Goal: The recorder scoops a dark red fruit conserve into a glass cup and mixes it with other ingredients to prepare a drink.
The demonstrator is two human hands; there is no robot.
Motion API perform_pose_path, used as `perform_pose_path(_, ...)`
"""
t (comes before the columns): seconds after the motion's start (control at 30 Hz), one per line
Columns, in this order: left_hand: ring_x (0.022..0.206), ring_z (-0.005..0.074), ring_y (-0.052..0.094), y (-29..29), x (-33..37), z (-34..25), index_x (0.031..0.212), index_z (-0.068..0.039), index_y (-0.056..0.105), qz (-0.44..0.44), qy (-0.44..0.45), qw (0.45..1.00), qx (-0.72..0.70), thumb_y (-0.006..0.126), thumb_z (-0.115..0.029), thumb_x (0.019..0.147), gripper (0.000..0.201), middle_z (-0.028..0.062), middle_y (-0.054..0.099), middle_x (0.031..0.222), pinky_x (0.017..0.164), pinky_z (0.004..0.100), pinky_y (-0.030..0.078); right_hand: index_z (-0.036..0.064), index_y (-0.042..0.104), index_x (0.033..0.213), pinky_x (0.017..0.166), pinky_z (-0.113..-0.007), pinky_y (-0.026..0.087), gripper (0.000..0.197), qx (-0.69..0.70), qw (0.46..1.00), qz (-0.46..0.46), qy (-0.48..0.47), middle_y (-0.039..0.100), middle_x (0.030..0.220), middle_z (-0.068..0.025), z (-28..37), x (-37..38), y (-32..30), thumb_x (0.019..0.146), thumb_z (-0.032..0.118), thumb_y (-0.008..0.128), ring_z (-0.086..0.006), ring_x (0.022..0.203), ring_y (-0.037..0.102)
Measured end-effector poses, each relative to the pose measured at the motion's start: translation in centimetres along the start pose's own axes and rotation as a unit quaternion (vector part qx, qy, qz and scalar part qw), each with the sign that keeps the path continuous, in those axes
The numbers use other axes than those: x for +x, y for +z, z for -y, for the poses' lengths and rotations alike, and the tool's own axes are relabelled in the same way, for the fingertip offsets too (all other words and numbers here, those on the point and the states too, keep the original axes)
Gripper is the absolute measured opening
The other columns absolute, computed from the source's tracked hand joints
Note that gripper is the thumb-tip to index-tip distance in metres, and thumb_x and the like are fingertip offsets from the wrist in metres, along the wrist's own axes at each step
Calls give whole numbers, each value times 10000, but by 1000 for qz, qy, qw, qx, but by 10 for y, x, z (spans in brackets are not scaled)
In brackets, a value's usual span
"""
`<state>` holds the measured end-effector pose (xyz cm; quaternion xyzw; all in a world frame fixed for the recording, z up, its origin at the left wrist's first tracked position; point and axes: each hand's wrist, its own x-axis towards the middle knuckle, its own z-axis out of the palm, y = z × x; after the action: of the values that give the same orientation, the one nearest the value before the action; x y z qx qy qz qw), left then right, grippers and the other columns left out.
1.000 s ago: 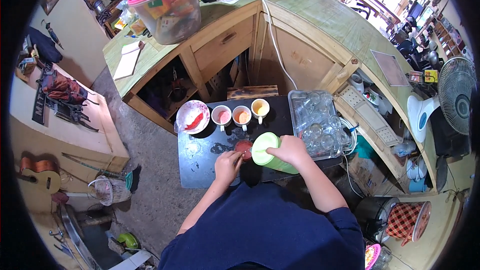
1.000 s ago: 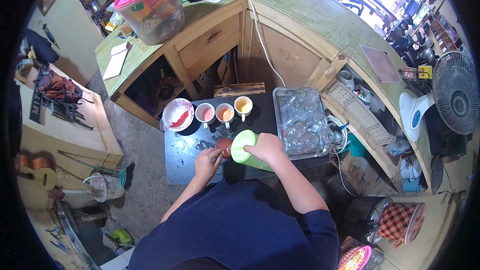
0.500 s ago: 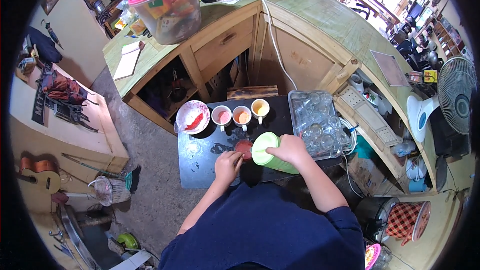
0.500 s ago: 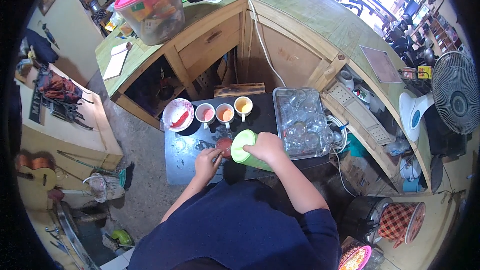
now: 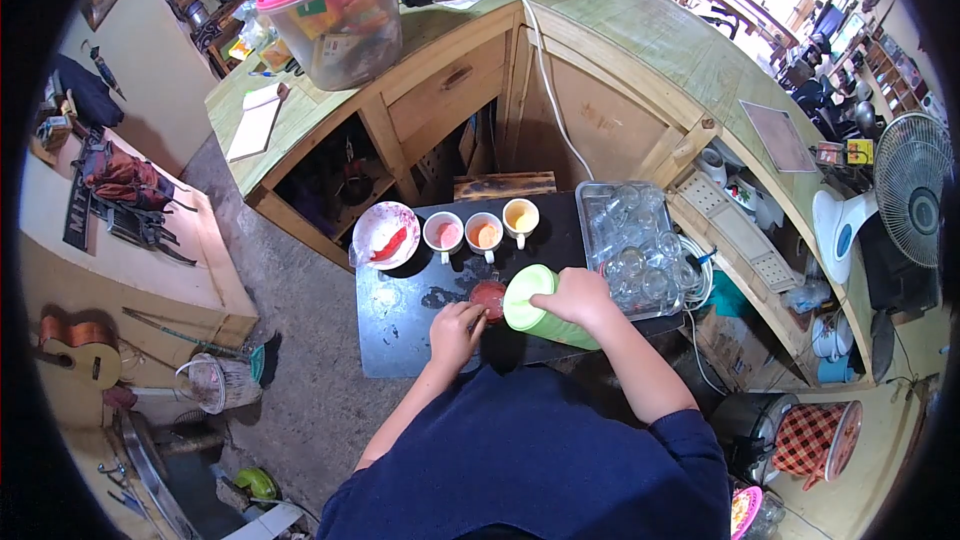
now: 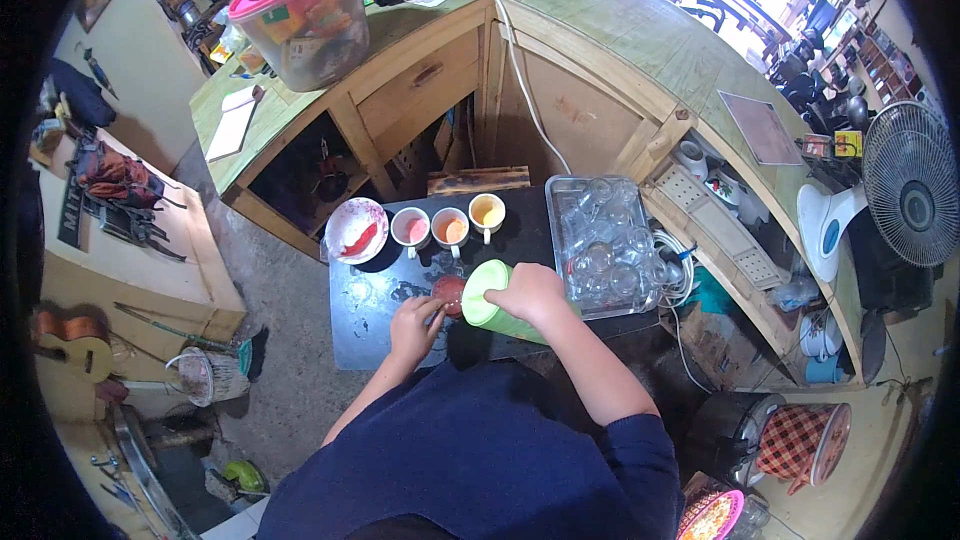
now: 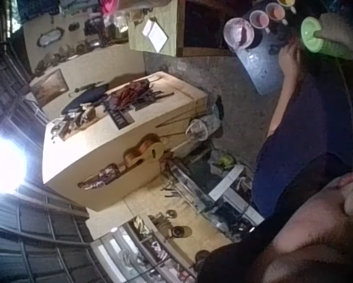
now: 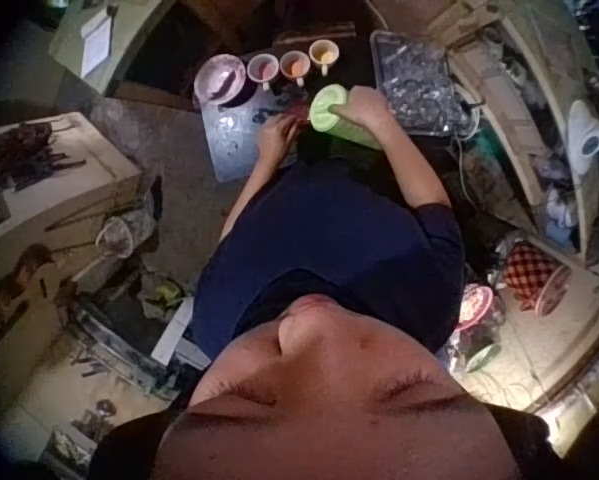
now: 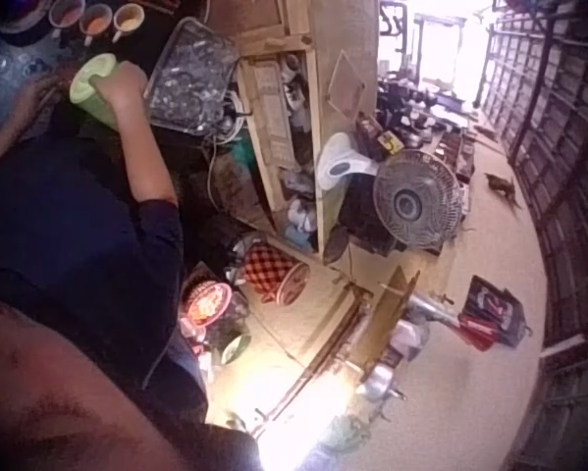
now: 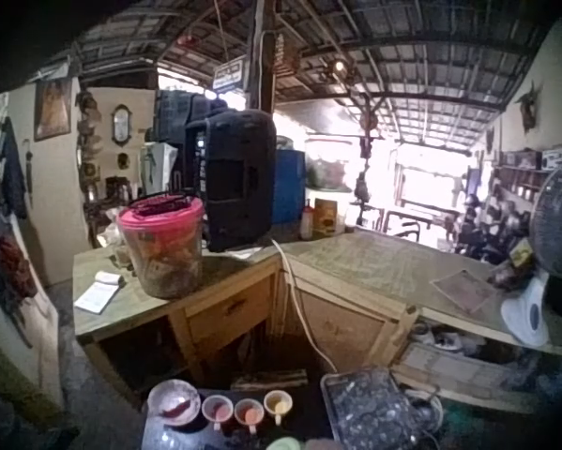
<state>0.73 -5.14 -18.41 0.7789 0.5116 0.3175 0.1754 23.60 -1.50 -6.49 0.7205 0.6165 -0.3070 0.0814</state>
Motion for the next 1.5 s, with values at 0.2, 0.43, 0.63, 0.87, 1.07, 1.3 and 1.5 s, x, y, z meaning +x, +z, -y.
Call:
perform_pose_path(0.2,797,294,637,-3,0,-1,920,-65,725,15,-7,1000,-4,692,-167,838,135,100,690,881,704,398,504,-28,725,921,803,-415,556,654,-13,1000,0,2,707,912,-224,3,1,0,690,582,674,-356,883,698)
perform_pose_path(0.43,814,293,636,-3,1,0,923,-69,724,16,-11,1000,-6,692,-163,835,133,95,690,898,714,399,504,-25,725,913,795,-414,558,651,-16,1000,-1,-12,709,903,-216,5,1,-1,693,585,666,-351,873,700)
perform_pose_path(0.63,765,283,625,-3,2,-1,893,-61,721,2,1,1000,-2,705,-163,814,130,88,685,863,687,393,503,-26,726,904,787,-415,558,652,-11,1000,2,-10,709,898,-216,4,2,0,688,586,669,-351,867,701)
perform_pose_path(0.87,773,283,627,-5,1,0,894,-54,718,-11,-4,1000,-11,701,-157,817,130,92,684,865,697,391,504,-21,723,919,803,-420,549,664,46,998,-39,-23,707,897,-216,-15,0,14,667,593,685,-355,876,697)
perform_pose_path(1.07,797,287,631,-7,6,0,913,-54,722,-20,-27,999,-33,701,-158,828,136,98,687,874,710,389,500,30,712,1071,850,-401,536,681,140,987,-51,-59,710,972,-207,-34,-5,19,646,562,724,-341,922,691)
perform_pose_path(1.3,810,295,632,-9,12,-3,937,-61,729,-28,-48,997,-46,699,-158,841,140,108,690,887,729,387,494,38,693,1127,824,-363,537,578,271,957,-76,-63,723,968,-173,-78,13,49,716,438,760,-269,895,707)
perform_pose_path(1.5,808,285,638,-5,9,-4,918,-68,727,-27,-40,998,-35,700,-158,830,129,89,690,870,714,383,508,-48,688,1038,729,-271,496,308,587,790,-177,-12,712,925,-74,-105,47,76,836,180,730,-116,812,650)
